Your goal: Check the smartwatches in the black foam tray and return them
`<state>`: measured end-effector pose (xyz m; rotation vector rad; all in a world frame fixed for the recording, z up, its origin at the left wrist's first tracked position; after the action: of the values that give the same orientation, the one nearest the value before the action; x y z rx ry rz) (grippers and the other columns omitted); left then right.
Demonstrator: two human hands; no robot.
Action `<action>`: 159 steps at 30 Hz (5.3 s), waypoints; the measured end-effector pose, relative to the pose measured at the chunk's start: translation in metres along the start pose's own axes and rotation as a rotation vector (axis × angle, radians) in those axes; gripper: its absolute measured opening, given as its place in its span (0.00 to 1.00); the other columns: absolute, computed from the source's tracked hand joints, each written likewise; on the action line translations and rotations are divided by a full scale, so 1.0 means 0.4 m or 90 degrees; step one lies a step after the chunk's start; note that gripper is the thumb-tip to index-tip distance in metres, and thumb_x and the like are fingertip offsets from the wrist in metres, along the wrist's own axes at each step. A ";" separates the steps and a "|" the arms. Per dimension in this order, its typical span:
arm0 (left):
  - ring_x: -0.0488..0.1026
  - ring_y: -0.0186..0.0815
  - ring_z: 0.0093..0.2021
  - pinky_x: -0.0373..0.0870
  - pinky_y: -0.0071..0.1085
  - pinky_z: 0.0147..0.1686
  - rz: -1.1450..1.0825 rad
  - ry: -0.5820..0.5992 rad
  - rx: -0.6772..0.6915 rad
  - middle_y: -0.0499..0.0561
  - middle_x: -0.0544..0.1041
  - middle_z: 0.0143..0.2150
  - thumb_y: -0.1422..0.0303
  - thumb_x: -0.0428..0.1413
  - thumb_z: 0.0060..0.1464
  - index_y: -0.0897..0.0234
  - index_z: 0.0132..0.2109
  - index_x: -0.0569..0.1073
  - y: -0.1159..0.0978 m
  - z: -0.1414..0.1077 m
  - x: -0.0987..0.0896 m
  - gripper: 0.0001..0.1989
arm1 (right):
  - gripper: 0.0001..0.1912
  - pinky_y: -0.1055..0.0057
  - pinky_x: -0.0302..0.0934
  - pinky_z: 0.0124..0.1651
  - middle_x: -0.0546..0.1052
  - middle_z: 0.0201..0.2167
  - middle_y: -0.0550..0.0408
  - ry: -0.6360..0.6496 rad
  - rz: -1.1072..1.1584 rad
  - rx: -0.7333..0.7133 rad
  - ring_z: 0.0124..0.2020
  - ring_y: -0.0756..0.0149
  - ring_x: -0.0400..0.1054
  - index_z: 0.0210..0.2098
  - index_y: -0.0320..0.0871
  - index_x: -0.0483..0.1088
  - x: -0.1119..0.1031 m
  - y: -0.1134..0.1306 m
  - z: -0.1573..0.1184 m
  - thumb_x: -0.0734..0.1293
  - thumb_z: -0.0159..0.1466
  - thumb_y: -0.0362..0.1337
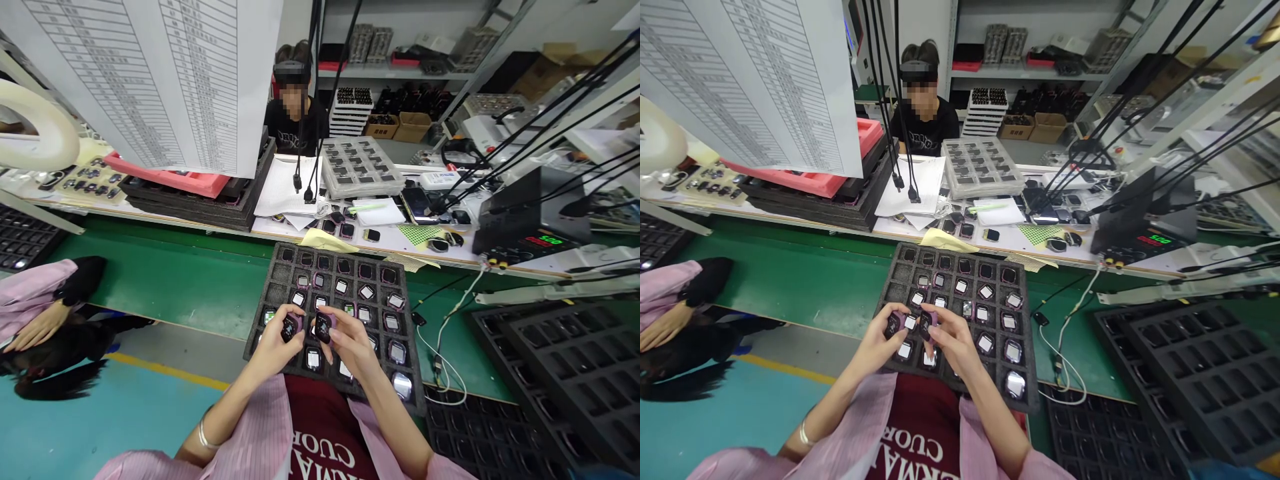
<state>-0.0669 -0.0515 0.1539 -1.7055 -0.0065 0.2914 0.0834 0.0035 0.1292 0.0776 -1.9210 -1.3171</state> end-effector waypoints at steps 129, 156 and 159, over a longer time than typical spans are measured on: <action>0.69 0.36 0.41 0.65 0.31 0.45 -0.015 0.001 0.003 0.49 0.72 0.40 0.76 0.52 0.49 0.62 0.48 0.67 -0.023 -0.026 0.003 0.18 | 0.20 0.75 0.61 0.18 0.76 0.32 0.52 -0.051 -0.024 -0.048 0.18 0.72 0.65 0.50 0.45 0.74 0.019 0.020 -0.032 0.72 0.57 0.37; 0.69 0.36 0.40 0.65 0.30 0.43 -0.011 -0.004 0.014 0.49 0.72 0.40 0.76 0.52 0.49 0.62 0.48 0.67 -0.033 -0.028 0.001 0.17 | 0.22 0.74 0.60 0.16 0.76 0.31 0.53 -0.063 -0.043 -0.051 0.16 0.72 0.64 0.49 0.44 0.74 0.017 0.026 -0.040 0.73 0.56 0.40; 0.69 0.36 0.40 0.65 0.30 0.43 -0.012 -0.003 0.021 0.49 0.72 0.39 0.76 0.53 0.49 0.62 0.48 0.67 -0.037 -0.030 0.001 0.17 | 0.21 0.74 0.59 0.16 0.76 0.29 0.54 -0.050 -0.041 -0.055 0.16 0.72 0.64 0.49 0.45 0.74 0.017 0.028 -0.043 0.72 0.57 0.39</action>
<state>-0.0619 -0.0606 0.1700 -1.6713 -0.0218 0.2805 0.0935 -0.0075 0.1446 0.0449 -1.9379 -1.4646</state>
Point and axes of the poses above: each hand's wrist, its own z-axis towards the middle knuckle, its own x-axis out of the palm, y = z × x, the point moved 4 cm from there along z, towards the middle knuckle
